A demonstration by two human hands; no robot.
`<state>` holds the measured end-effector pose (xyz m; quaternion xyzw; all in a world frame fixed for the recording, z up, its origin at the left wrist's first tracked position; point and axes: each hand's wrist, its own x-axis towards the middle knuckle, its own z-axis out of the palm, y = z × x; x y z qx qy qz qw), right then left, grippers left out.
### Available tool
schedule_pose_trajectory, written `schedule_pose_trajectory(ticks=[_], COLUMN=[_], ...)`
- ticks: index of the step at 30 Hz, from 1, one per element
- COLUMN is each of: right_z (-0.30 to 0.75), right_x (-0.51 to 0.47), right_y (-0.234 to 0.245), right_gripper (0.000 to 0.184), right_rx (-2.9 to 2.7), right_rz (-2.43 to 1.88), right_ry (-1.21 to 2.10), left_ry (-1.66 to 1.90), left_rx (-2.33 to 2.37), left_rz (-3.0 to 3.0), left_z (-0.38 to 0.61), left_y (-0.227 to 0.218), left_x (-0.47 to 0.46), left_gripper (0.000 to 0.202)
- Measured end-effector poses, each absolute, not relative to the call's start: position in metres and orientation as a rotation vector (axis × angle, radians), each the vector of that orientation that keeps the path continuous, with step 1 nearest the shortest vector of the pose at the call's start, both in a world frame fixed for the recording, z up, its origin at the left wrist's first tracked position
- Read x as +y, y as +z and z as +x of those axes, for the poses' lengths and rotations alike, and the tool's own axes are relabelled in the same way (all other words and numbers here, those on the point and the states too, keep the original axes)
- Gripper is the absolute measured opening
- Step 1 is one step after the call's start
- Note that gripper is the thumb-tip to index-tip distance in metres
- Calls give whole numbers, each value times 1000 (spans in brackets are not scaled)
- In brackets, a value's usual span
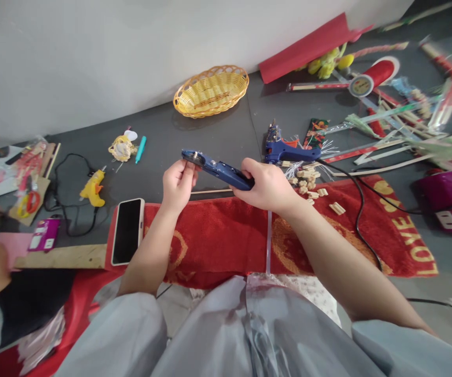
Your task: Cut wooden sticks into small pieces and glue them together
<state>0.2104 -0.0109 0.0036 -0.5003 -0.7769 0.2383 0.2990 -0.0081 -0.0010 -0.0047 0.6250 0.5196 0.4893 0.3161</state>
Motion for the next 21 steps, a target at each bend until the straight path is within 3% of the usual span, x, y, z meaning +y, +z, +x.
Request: schedule_pose_trajectory(ticks=[21], right_z=[208], right_x=[-17], right_y=[4], right_gripper=[20], right_rx=[-2348], right_rz=[-1427], right_ry=[337], left_ry=[1224], left_rx=[1391], left_rz=[1762], left_z=[-11], left_y=[4], left_x=[-2], left_gripper=[39])
